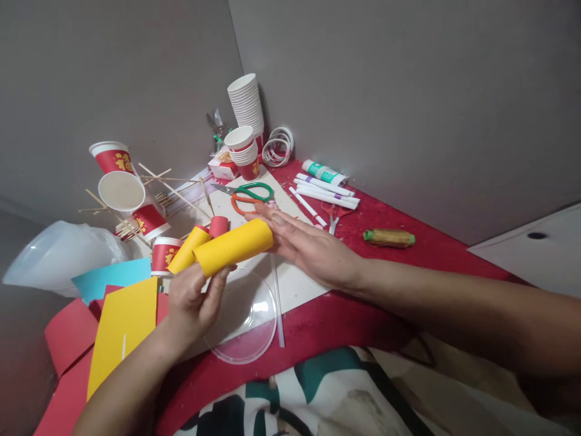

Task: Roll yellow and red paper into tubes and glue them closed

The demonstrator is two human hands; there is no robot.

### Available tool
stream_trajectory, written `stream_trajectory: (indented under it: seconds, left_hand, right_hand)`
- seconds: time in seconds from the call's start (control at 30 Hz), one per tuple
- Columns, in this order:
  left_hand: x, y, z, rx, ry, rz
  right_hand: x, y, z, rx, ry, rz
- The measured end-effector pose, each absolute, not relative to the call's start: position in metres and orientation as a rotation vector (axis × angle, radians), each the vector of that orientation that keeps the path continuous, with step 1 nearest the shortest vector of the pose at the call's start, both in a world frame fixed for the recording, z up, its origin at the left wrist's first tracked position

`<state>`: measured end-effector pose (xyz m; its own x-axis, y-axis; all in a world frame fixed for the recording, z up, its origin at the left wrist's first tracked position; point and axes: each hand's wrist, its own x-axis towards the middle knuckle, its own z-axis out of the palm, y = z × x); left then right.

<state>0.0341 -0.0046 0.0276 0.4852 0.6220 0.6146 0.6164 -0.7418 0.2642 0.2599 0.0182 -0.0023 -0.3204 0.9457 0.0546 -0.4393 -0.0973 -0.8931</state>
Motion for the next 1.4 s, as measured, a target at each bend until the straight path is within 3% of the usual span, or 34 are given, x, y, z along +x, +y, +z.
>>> stream_trajectory:
  seconds: [0.37,0.77,0.9,1.1,1.4]
  left_hand:
    - [0.044,-0.016,0.018,3.269,0.936,0.987]
    - [0.05,-0.022,0.023,3.211,0.946,1.029]
    - [0.046,-0.018,0.028,2.751,1.03,1.126]
    - [0.045,-0.004,0.033,1.434,1.162,1.15]
    - [0.041,0.015,0.038,0.829,1.006,0.906]
  right_hand:
    - [0.25,0.012,-0.004,-0.576,-0.814,1.808]
    - [0.254,0.013,-0.012,-0.581,-0.885,1.833]
    - [0.255,0.016,-0.006,-0.628,-0.91,1.809]
    - [0.262,0.024,0.002,-0.729,-0.954,1.521]
    - [0.265,0.022,0.001,-0.816,-1.298,1.012]
